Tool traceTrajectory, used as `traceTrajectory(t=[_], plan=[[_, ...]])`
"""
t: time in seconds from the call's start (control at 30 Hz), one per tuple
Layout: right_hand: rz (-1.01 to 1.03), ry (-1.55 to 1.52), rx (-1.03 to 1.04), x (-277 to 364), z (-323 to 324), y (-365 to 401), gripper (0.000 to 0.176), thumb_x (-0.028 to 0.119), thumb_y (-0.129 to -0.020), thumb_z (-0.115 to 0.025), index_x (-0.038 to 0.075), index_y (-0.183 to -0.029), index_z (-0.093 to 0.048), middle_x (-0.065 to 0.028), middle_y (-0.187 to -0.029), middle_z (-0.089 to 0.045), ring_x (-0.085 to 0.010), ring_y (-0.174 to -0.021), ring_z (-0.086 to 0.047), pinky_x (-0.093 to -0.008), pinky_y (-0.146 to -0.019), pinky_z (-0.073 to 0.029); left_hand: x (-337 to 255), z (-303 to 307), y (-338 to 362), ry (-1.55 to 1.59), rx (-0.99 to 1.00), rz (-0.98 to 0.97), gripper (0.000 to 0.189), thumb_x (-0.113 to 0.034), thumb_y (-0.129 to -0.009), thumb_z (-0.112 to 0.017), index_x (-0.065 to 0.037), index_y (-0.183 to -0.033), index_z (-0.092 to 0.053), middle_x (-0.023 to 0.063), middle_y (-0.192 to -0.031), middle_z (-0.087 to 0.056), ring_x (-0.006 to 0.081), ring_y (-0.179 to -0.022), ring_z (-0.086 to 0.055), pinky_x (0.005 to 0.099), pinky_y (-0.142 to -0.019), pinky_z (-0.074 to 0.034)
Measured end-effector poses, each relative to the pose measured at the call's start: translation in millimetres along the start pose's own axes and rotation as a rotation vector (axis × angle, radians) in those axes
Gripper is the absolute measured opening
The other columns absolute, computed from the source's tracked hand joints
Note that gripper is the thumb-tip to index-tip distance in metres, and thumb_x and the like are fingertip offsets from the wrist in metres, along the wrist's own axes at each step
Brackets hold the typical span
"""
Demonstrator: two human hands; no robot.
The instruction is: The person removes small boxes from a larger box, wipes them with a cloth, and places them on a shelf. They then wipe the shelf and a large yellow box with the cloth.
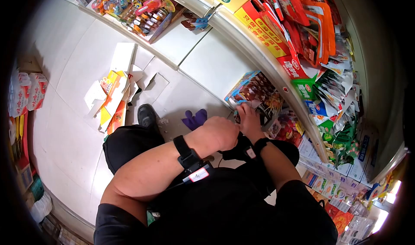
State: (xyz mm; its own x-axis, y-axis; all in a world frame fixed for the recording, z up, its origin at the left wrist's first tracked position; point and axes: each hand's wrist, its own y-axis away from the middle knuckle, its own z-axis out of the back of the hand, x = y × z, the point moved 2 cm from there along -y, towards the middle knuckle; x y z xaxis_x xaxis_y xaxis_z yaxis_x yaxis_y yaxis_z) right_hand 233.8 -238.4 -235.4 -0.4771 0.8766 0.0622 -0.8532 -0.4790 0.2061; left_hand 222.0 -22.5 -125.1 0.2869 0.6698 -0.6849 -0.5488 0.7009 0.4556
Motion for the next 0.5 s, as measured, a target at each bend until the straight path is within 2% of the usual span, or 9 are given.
traceTrajectory(t=[0.03, 0.07, 0.17, 0.23, 0.27, 0.3, 0.37, 0.4, 0.5], plan=[[-0.006, 0.029, -0.054, -1, -10, 1, 0.054, 0.019, -0.073, -0.075, 0.015, -0.121, -0.05, -0.0088, -0.123, -0.048, -0.0316, -0.116, -0.05, -0.0439, -0.088, -0.047, 2, -2, -1, 0.001, -0.006, -0.012, 0.035, -0.034, -0.088, -0.058, -0.005, -0.108, -0.066, 0.0163, -0.09, -0.071, 0.0352, -0.091, -0.068, 0.0447, -0.081, -0.054], [-0.007, 0.026, -0.056, -3, -16, 1, 0.054, 0.019, -0.073, -0.075, 0.015, -0.121, -0.05, -0.0088, -0.123, -0.048, -0.0316, -0.116, -0.05, -0.0439, -0.088, -0.047, 2, -5, -2, -0.002, -0.004, -0.01, 0.035, -0.034, -0.088, -0.058, -0.005, -0.108, -0.066, 0.0163, -0.09, -0.071, 0.0352, -0.091, -0.068, 0.0447, -0.081, -0.054], [-0.054, -0.024, -0.065, -20, -22, -5, 0.048, 0.017, -0.075, -0.073, 0.014, -0.118, -0.052, -0.0097, -0.121, -0.05, -0.0323, -0.114, -0.053, -0.045, -0.089, -0.048, 2, -6, -3, 0.0, -0.001, -0.016, 0.035, -0.034, -0.089, -0.059, -0.005, -0.108, -0.066, 0.0162, -0.09, -0.071, 0.0354, -0.092, -0.068, 0.0449, -0.081, -0.053], [-0.132, -0.066, -0.168, -38, -16, -7, 0.041, 0.015, -0.077, -0.071, 0.011, -0.114, -0.054, -0.0103, -0.118, -0.054, -0.0339, -0.109, -0.056, -0.0459, -0.09, -0.048, 1, -2, -1, 0.019, 0.004, -0.012, 0.034, -0.033, -0.09, -0.059, -0.005, -0.108, -0.066, 0.0159, -0.091, -0.071, 0.0355, -0.092, -0.068, 0.0451, -0.081, -0.053], [-0.135, -0.101, -0.228, -45, -10, -9, 0.037, 0.017, -0.081, -0.068, 0.009, -0.116, -0.056, -0.0124, -0.116, -0.059, -0.035, -0.107, -0.059, -0.0455, -0.09, -0.049, 1, 0, -1, 0.018, 0.003, -0.016, 0.034, -0.033, -0.09, -0.059, -0.005, -0.108, -0.066, 0.0159, -0.091, -0.071, 0.0355, -0.092, -0.068, 0.0451, -0.081, -0.053], [-0.137, -0.097, -0.229, -51, -7, -9, 0.037, 0.017, -0.081, -0.068, 0.009, -0.116, -0.056, -0.0124, -0.116, -0.059, -0.035, -0.107, -0.059, -0.0455, -0.09, -0.049, 1, 0, -1, 0.016, 0.016, -0.012, 0.034, -0.033, -0.09, -0.059, -0.005, -0.109, -0.066, 0.0159, -0.092, -0.071, 0.0356, -0.093, -0.067, 0.0453, -0.081, -0.053], [-0.371, -0.201, -0.132, -64, -6, -10, 0.038, 0.018, -0.086, -0.065, 0.006, -0.121, -0.055, -0.0152, -0.117, -0.06, -0.0354, -0.108, -0.058, -0.0442, -0.091, -0.048, 2, 2, -1, 0.012, 0.029, -0.004, 0.034, -0.033, -0.09, -0.059, -0.005, -0.109, -0.065, 0.0158, -0.093, -0.071, 0.0357, -0.093, -0.067, 0.0454, -0.081, -0.053], [-0.378, -0.244, -0.105, -70, -5, -11, 0.037, 0.019, -0.09, -0.061, 0.006, -0.124, -0.055, -0.0172, -0.119, -0.062, -0.0354, -0.11, -0.058, -0.0435, -0.092, -0.048, 2, 2, 0, 0.007, 0.023, -0.005, 0.035, -0.033, -0.091, -0.059, -0.005, -0.11, -0.065, 0.0158, -0.093, -0.071, 0.0358, -0.093, -0.067, 0.0455, -0.082, -0.053], [-0.408, -0.324, -0.138, -80, -8, -11, 0.035, 0.018, -0.091, -0.059, 0.007, -0.124, -0.056, -0.018, -0.12, -0.062, -0.0361, -0.11, -0.059, -0.0433, -0.092, -0.048, 2, 1, -1, 0.004, 0.012, -0.004, 0.035, -0.033, -0.091, -0.058, -0.005, -0.111, -0.065, 0.0157, -0.094, -0.071, 0.0359, -0.094, -0.067, 0.0455, -0.082, -0.053]])
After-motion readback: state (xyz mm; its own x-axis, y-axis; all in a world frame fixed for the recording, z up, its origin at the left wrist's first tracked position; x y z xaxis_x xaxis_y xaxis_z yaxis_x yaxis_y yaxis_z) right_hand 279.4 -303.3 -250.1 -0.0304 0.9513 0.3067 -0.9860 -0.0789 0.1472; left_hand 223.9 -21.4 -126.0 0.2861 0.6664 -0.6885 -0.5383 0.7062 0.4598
